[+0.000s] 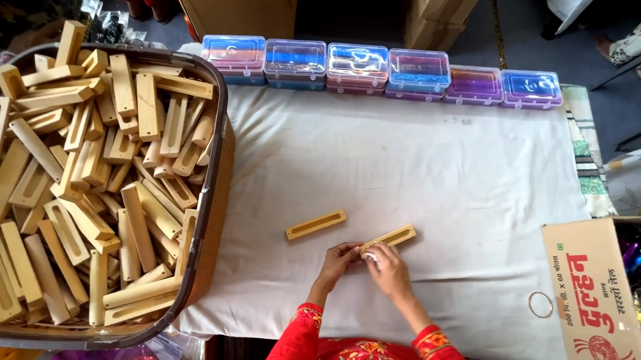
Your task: The recorder is wiping wooden blocks and placing them into individual plastic cases and then into larger boxes.
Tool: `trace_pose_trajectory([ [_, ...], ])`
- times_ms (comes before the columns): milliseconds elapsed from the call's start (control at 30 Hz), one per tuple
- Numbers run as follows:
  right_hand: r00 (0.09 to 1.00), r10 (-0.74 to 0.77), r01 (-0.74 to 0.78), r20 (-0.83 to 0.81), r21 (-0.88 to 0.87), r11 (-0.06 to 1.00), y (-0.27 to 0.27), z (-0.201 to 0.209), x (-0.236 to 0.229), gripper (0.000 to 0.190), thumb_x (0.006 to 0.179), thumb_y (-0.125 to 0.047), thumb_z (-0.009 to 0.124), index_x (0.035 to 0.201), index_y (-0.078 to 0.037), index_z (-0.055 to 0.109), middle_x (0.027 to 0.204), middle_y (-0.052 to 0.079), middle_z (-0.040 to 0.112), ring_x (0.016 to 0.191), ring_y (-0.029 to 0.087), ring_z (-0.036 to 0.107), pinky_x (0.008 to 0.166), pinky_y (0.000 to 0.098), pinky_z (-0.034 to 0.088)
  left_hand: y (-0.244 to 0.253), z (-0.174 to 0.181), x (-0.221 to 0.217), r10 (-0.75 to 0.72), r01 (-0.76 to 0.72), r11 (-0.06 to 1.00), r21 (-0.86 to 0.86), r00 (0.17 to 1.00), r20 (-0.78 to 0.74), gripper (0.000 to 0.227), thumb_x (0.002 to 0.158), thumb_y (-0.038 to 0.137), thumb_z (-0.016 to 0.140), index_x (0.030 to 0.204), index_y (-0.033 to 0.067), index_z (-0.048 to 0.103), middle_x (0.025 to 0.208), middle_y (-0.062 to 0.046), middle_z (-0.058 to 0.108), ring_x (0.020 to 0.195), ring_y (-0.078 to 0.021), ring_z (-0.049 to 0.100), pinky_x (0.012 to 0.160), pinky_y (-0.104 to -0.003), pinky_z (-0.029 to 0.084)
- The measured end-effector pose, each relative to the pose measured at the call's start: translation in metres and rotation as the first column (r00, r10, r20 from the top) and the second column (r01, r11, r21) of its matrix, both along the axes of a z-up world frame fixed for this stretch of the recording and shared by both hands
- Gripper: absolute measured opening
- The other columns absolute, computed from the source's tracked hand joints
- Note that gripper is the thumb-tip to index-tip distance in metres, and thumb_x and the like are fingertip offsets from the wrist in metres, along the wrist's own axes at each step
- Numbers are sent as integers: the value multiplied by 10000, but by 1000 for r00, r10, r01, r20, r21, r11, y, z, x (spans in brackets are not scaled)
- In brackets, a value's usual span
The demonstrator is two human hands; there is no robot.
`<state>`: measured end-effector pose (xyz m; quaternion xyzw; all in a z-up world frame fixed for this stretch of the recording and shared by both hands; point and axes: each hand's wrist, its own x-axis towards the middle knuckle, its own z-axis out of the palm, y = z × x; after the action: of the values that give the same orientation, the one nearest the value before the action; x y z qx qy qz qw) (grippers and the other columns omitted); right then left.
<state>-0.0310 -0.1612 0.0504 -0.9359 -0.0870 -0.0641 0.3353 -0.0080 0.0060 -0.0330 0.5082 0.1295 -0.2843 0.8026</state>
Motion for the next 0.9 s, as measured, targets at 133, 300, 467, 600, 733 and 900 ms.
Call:
trace_pose_trajectory([
  [133,991,-46,52,127,-41,998,-50,-9,20,189,828,-101,725,1017,-102,743,1110,74,736,1062,307,662,920,411,540,-4,2,-1,13,-13,999,38,1000,5,341,1002,222,659,1276,26,710,1086,-26,749,941,-113,705,849,-295,603],
  [300,970,-169,174,177,-16,985,-47,10,19,245,880,-69,696,1121,-105,719,1192,69,723,1067,305,658,939,414,532,-5,8,0,-16,17,995,101,1000,-10,322,992,214,658,1259,40,703,1070,-29,760,940,-95,706,812,-274,585],
  [467,983,64,-57,174,-45,997,1,-7,-6,491,879,0,641,1350,-137,664,1343,66,690,1121,309,637,962,413,543,-8,-19,-2,8,-10,997,74,1000,18,301,1004,192,644,1225,-3,704,1051,-60,755,904,-115,712,821,-280,598],
  [600,988,-86,107,126,-171,979,-49,-24,16,473,889,1,637,1339,-141,676,1370,8,659,1122,295,600,964,394,534,-6,9,-1,21,-23,997,73,1000,17,290,1002,171,655,1218,-15,710,1051,-67,761,914,-110,712,817,-283,593],
  [733,984,-143,159,105,-166,973,-81,-9,36,486,882,33,619,1331,-140,690,1409,21,659,1097,281,603,974,392,518,-12,31,-2,17,-16,990,142,1000,-7,262,989,155,661,1201,7,705,1054,-81,771,947,-139,733,846,-270,607],
  [900,881,-472,461,31,161,872,-95,-27,22,393,979,-13,598,1337,-151,685,1353,59,688,1168,256,656,1015,401,503,-27,77,-28,-52,-524,541,657,759,649,259,875,106,752,1127,88,696,1058,-73,790,954,-270,745,797,-338,590],
])
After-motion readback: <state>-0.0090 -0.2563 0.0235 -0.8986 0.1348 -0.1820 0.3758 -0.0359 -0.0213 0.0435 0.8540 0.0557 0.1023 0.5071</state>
